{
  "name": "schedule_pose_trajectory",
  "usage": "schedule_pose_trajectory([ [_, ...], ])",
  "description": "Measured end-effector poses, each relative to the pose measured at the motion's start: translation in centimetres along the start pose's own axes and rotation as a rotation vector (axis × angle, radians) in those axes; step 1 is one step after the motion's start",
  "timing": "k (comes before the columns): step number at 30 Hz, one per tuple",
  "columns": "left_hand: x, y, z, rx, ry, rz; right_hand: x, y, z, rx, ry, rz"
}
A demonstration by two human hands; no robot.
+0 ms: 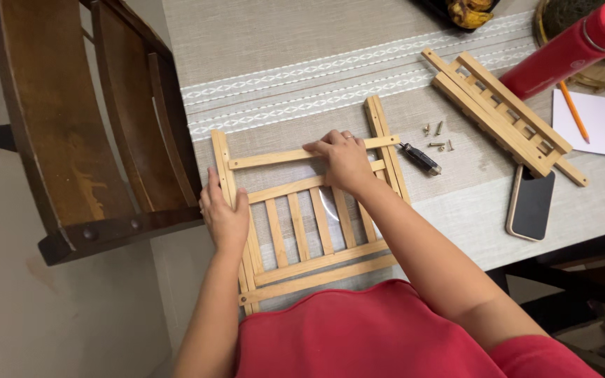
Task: The person assembles a small wooden rack by hand, aligning slats and securing them with screws using a screwdriver. They repeatedly position and tighten components on a table surface.
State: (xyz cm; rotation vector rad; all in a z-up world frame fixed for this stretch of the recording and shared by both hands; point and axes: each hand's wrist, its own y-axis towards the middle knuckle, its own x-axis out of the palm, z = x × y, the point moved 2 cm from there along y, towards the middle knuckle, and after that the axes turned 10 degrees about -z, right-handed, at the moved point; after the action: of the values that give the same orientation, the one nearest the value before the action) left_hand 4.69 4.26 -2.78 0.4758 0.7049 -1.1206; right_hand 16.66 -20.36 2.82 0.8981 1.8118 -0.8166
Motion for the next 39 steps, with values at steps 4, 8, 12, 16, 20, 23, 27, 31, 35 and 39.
schedule_pose_trajectory([
  [4, -0.1, -0.1, -0.1, 0.033, -0.042, 0.061, 0.2, -0.2, -0.5, 0.002, 0.035, 0.002],
  [8, -0.3, -0.4, 0.3, 0.041, -0.137, 0.089, 0.6, -0.7, -1.1, -0.055, 0.046, 0.017],
  [12, -0.3, -0.7, 0.6, 0.016, -0.190, 0.095, 0.9, -0.9, -1.4, -0.094, 0.043, 0.017],
  [16, -0.3, -0.8, 0.5, 0.047, -0.193, 0.130, 0.9, -0.8, -1.5, -0.090, 0.024, 0.004],
  [20, 0.1, -0.6, 0.1, 0.050, -0.082, 0.117, 1.0, -0.9, -1.4, -0.069, 0.026, 0.012],
  [23, 0.2, -0.6, 0.1, 0.073, -0.055, 0.128, 1.1, -0.9, -1.3, -0.085, 0.030, 0.021],
  [27, -0.2, -0.6, 0.4, 0.061, -0.061, 0.101, 0.7, -0.8, -1.1, -0.112, 0.038, 0.023],
  [31, -0.4, -0.7, 0.6, 0.009, -0.094, 0.082, 0.5, -0.1, -0.6, -0.066, 0.081, -0.021],
  [35, -0.3, -0.6, 0.5, 0.022, -0.055, 0.078, 0.5, 1.5, -0.1, -0.086, 0.085, 0.005],
  [39, 0.0, -0.6, 0.1, 0.051, -0.028, 0.093, 0.1, 3.1, 0.2, -0.106, 0.067, 0.043],
])
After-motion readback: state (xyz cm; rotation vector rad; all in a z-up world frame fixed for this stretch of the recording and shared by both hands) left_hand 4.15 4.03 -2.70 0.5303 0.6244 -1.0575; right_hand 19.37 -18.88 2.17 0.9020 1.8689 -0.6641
